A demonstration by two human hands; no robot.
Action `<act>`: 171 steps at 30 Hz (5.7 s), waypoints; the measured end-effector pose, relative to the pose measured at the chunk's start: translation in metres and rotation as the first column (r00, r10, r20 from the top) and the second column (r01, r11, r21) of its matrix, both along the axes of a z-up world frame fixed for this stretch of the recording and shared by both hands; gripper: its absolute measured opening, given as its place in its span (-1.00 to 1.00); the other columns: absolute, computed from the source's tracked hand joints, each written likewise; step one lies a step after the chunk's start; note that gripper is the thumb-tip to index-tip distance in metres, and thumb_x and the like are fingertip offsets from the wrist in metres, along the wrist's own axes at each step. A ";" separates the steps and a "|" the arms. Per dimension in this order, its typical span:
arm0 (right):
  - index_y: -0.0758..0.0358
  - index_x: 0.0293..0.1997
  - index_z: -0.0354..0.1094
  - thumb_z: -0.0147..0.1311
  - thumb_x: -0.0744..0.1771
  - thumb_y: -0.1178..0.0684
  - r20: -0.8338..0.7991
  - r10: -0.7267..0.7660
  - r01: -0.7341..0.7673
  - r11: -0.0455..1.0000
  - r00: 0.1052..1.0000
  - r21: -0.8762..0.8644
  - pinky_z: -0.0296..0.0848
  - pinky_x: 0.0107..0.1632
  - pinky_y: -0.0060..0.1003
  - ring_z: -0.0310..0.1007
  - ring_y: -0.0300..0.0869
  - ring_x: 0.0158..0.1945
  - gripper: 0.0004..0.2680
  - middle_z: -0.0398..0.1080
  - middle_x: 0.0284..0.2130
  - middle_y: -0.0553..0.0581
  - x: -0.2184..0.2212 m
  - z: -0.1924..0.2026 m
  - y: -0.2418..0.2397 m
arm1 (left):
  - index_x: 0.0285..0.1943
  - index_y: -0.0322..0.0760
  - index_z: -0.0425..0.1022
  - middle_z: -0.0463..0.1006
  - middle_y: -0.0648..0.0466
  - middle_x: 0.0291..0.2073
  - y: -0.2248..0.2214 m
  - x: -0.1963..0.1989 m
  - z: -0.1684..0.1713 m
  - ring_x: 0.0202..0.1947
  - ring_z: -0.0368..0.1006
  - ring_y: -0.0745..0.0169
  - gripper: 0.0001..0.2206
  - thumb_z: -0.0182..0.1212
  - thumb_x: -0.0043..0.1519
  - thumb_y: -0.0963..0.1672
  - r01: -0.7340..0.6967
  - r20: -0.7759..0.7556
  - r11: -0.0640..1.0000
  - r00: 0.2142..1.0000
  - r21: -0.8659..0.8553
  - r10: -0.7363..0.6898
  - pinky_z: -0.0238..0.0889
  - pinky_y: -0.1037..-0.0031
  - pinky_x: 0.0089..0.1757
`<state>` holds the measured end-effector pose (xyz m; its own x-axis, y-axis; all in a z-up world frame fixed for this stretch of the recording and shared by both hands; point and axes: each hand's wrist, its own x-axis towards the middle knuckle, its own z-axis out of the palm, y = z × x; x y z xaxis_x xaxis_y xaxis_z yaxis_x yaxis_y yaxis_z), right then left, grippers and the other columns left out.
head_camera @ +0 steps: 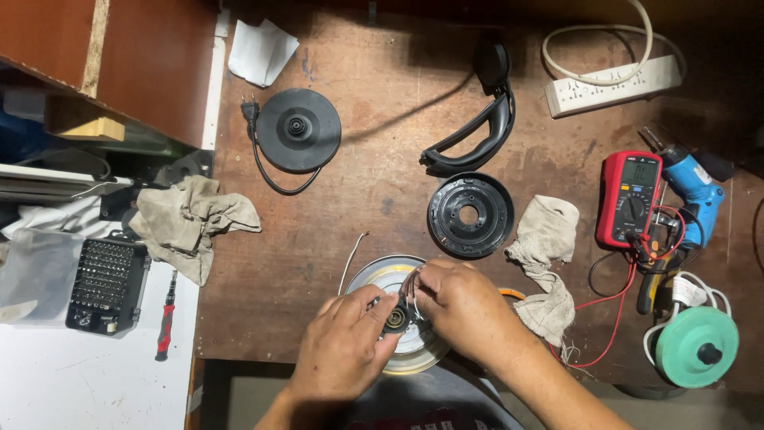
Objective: Wiring the base of an electric kettle by connecting leads to the heating element terminals.
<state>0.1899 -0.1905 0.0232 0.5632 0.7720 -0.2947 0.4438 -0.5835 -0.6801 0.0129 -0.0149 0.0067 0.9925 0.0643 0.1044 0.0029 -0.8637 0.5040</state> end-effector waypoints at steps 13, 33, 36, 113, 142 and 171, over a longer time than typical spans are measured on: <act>0.04 -0.17 0.62 0.31 0.43 0.01 -0.111 -0.032 0.036 0.999 0.993 0.039 0.59 -0.03 -0.15 0.74 -0.12 -0.14 -0.94 0.71 -0.23 -0.06 0.008 -0.006 -0.008 | 0.37 -0.05 0.67 0.63 0.15 0.14 -0.009 0.000 -0.007 -0.08 0.67 -0.03 -0.42 0.63 0.11 -0.01 -0.086 -0.064 0.996 0.994 0.025 0.088 0.53 0.07 -0.03; 0.02 0.11 0.72 0.33 0.43 0.00 -0.223 -0.124 0.153 0.981 0.967 0.118 0.54 0.19 -0.30 0.73 -0.23 0.08 -0.85 0.75 -0.02 -0.07 0.010 0.011 -0.012 | 0.45 -0.12 0.64 0.66 0.06 0.24 -0.003 0.005 0.008 0.09 0.66 -0.09 -0.45 0.61 0.27 0.02 -0.113 -0.155 0.989 0.983 -0.096 0.097 0.43 0.01 0.11; 0.02 0.15 0.73 0.31 0.42 -0.04 -0.170 -0.203 0.220 0.972 0.964 0.082 0.54 0.29 -0.27 0.75 -0.22 0.19 -0.81 0.79 0.08 -0.09 0.010 0.015 -0.034 | 0.47 -0.16 0.61 0.66 0.01 0.28 0.001 0.006 0.014 0.17 0.63 -0.10 -0.46 0.54 0.33 0.03 -0.108 -0.166 0.990 0.982 -0.090 0.092 0.40 -0.02 0.13; 0.47 0.30 0.57 0.21 0.45 0.06 -0.786 -0.469 0.799 0.600 0.403 0.052 0.71 0.13 -0.01 0.75 0.13 -0.10 -0.69 0.79 -0.12 0.50 -0.131 0.024 0.001 | 0.09 0.02 0.88 0.92 0.31 -0.07 0.013 -0.116 -0.048 -0.13 0.82 0.26 -0.84 0.51 0.38 -0.12 0.006 -0.029 0.830 0.999 -0.558 -0.027 0.51 0.35 -0.03; -0.09 -0.05 0.81 0.36 0.39 -0.13 -0.134 -0.470 0.470 0.882 0.873 -0.035 0.59 0.13 -0.41 0.78 -0.38 -0.03 -0.86 0.85 -0.15 -0.25 -0.085 0.028 -0.041 | 0.44 -0.17 0.64 0.71 0.04 0.31 0.020 0.013 0.013 0.30 0.62 -0.10 -0.48 0.60 0.28 -0.05 0.017 0.050 0.998 0.999 -0.052 -0.014 0.37 -0.01 0.28; -0.06 -0.16 0.75 0.28 0.43 -0.12 -0.090 -0.330 0.328 0.944 0.940 -0.037 0.54 0.01 -0.26 0.70 -0.25 -0.13 -0.86 0.69 -0.23 -0.15 -0.063 0.013 -0.039 | 0.37 -0.15 0.68 0.73 0.15 0.25 -0.004 0.004 -0.012 0.19 0.66 0.08 -0.50 0.63 0.27 0.00 -0.100 0.156 0.993 0.982 -0.058 0.108 0.42 0.12 0.19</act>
